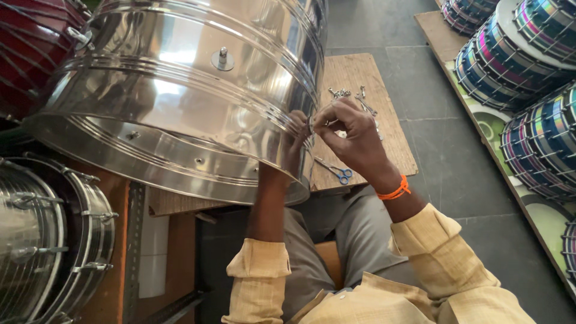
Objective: The person assembles a large metallic drum by hand, inserting bolts and washers into the drum's rim. They pick up bolts and washers from a wooden board, insert them into the drum's holes, and tighten them to secure the structure.
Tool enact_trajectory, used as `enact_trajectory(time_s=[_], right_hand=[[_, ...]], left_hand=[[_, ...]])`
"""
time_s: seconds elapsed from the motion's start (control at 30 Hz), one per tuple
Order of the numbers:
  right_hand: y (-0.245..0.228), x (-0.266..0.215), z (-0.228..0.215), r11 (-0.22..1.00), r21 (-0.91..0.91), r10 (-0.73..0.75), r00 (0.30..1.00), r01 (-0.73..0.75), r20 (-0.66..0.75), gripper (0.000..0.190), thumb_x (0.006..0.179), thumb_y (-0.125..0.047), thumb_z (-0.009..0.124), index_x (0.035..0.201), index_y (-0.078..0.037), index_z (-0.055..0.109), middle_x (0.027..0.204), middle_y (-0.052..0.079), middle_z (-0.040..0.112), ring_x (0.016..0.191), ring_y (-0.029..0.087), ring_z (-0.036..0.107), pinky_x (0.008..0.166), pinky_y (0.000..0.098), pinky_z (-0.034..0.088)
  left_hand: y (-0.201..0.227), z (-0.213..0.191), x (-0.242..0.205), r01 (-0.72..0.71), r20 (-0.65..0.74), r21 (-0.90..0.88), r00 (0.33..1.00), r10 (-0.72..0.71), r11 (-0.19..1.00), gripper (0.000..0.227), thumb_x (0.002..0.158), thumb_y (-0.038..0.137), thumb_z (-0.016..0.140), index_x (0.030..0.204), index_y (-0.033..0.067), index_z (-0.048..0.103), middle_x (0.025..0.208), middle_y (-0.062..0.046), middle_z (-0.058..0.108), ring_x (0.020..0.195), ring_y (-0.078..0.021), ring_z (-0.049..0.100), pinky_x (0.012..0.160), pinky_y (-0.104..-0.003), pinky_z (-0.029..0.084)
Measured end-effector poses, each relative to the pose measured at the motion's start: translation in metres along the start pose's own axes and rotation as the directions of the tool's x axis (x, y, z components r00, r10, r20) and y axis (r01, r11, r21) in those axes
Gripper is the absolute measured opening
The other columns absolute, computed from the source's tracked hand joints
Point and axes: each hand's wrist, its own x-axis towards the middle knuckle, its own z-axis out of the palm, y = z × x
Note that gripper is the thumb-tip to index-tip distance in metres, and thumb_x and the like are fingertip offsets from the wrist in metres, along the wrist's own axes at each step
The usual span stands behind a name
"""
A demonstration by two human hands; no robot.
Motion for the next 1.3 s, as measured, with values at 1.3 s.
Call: enact_trajectory(time_s=[1.3], right_hand=[[0.032,-0.024,0.02,0.751,0.601,0.363,0.931,-0.272,-0.032,0.021,0.099,0.002,0.066,0.119,0.0,0.059,0.109,0.004,0.067,0.099,0.011,0.068,0.085,0.0268,0.062]], left_hand=[[-0.038,0.007,0.003,0.174,-0.02,-0.309,0.982,-0.19,0.935,0.025,0.106,0.023,0.058,0.125,0.006,0.059,0.112,-0.009,0.066,0.1,-0.0203,0.064,0.084,-0.036,0.054]])
